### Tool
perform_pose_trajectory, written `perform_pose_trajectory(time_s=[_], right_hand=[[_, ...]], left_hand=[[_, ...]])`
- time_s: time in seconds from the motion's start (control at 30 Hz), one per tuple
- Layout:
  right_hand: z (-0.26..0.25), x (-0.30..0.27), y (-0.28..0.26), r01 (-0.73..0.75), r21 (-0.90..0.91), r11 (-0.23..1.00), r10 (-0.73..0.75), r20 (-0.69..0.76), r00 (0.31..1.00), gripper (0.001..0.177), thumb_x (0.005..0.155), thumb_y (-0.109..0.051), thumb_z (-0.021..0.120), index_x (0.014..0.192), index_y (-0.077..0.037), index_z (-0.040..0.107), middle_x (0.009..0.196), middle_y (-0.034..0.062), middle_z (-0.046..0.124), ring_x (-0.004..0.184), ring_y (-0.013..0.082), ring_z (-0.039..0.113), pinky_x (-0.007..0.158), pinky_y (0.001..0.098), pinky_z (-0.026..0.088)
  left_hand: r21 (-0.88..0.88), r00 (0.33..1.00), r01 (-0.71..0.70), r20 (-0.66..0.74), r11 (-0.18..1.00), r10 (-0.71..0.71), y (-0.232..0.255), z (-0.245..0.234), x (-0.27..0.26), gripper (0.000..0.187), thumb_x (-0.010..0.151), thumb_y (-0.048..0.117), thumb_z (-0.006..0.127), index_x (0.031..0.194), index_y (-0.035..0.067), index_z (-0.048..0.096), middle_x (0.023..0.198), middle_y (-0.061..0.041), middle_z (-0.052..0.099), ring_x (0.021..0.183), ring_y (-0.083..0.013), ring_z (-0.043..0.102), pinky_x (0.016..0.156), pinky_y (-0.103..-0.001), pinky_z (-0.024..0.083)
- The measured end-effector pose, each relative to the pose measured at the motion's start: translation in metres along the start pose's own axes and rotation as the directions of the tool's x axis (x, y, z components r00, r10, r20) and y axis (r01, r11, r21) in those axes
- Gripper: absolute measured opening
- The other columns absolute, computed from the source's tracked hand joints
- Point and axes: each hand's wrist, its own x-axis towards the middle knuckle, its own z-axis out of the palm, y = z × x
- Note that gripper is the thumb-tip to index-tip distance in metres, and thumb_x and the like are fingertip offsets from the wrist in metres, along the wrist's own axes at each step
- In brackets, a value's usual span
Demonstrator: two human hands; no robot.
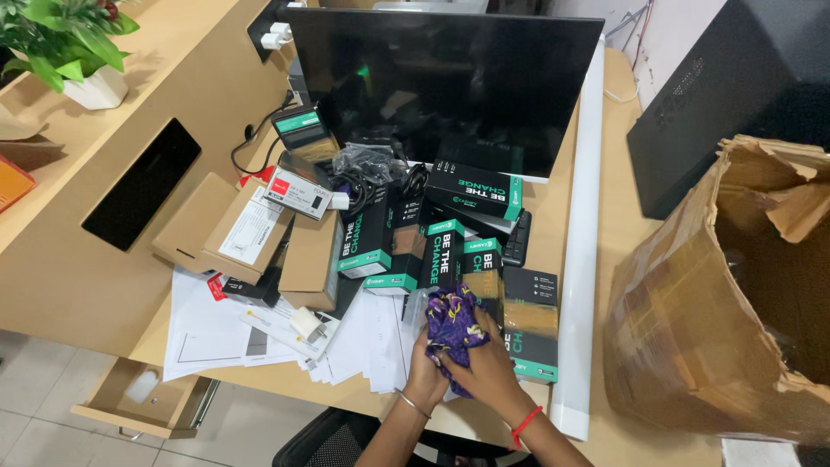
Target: The person removes a power cable from a bag, uncoils it by hand, and places it into a small cardboard box on a desk cluttered with electronic product packaging.
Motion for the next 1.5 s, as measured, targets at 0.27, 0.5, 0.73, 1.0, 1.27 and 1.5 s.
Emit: perform_pose_trajectory(time_s=[0.27, 0.5, 0.73, 1.0, 1.27, 1.5], right_hand=[[0.012, -0.001, 0.060, -0.150, 0.265, 0.952, 0.161, -0.019, 0.987, 0.055, 0.084, -0.029, 0.078, 0.127, 0.000, 0.062, 0.127, 0.0203, 0.066, 0.117, 0.0345, 0.064, 0.102, 0.0414, 0.048], [0.021, -0.004, 0.151, -0.309, 0.672, 0.673, 0.471, -0.067, 0.880, 0.025, 0.098, -0.018, 0.069, 0.114, 0.000, 0.074, 0.100, 0.0076, 0.072, 0.088, 0.0167, 0.065, 0.079, 0.0334, 0.052], [-0.083, -0.006, 0.077, -0.276, 0.776, 0.568, 0.568, -0.127, 0.813, 0.031, 0.094, -0.021, 0.068, 0.121, -0.005, 0.067, 0.109, 0.0009, 0.072, 0.097, 0.0131, 0.065, 0.085, 0.0301, 0.052], [-0.189, -0.046, 0.031, -0.172, 0.126, 0.977, 0.205, -0.336, 0.919, 0.043, 0.079, -0.020, 0.084, 0.119, -0.005, 0.075, 0.113, 0.0071, 0.080, 0.103, 0.0174, 0.076, 0.096, 0.0330, 0.057], [-0.238, -0.050, 0.038, -0.281, -0.060, 0.958, 0.212, -0.514, 0.831, 0.049, 0.075, -0.020, 0.086, 0.120, -0.005, 0.072, 0.115, 0.0086, 0.078, 0.104, 0.0194, 0.076, 0.095, 0.0342, 0.056], [-0.244, -0.042, 0.044, -0.275, -0.042, 0.960, 0.213, -0.528, 0.822, 0.055, 0.071, -0.021, 0.087, 0.121, -0.005, 0.069, 0.116, 0.0099, 0.077, 0.106, 0.0212, 0.075, 0.095, 0.0353, 0.056]], left_hand=[[0.090, 0.989, 0.118, -0.095, 0.989, -0.109, 0.003, 0.018, -0.005, 0.043, 0.104, 0.036, 0.050, 0.136, 0.009, 0.059, 0.125, -0.007, 0.069, 0.112, -0.0194, 0.069, 0.102, -0.037, 0.053], [0.143, 0.993, 0.114, -0.011, 0.983, -0.113, 0.007, 0.035, -0.005, 0.047, 0.103, 0.040, 0.051, 0.137, 0.008, 0.058, 0.128, -0.013, 0.066, 0.115, -0.0251, 0.067, 0.103, -0.043, 0.053], [0.066, 0.988, 0.114, 0.092, 0.991, -0.120, 0.025, 0.100, 0.005, 0.051, 0.101, 0.044, 0.046, 0.137, 0.010, 0.057, 0.130, -0.011, 0.068, 0.119, -0.0257, 0.067, 0.106, -0.044, 0.053], [0.402, 0.866, 0.111, 0.410, 0.909, -0.287, -0.029, 0.198, 0.034, 0.056, 0.108, 0.046, 0.051, 0.149, 0.008, 0.052, 0.141, -0.006, 0.060, 0.129, -0.0153, 0.056, 0.117, -0.034, 0.042], [0.717, 0.770, -0.321, 0.578, 0.619, -0.270, -0.059, 0.247, 0.034, 0.064, 0.110, 0.039, 0.052, 0.161, 0.004, 0.037, 0.137, -0.012, 0.056, 0.128, -0.0191, 0.055, 0.101, -0.036, 0.051], [0.783, 0.869, -0.127, 0.385, 0.609, -0.312, -0.035, 0.200, 0.027, 0.055, 0.107, 0.035, 0.051, 0.155, 0.011, 0.039, 0.127, -0.006, 0.065, 0.117, -0.0130, 0.061, 0.090, -0.029, 0.050]])
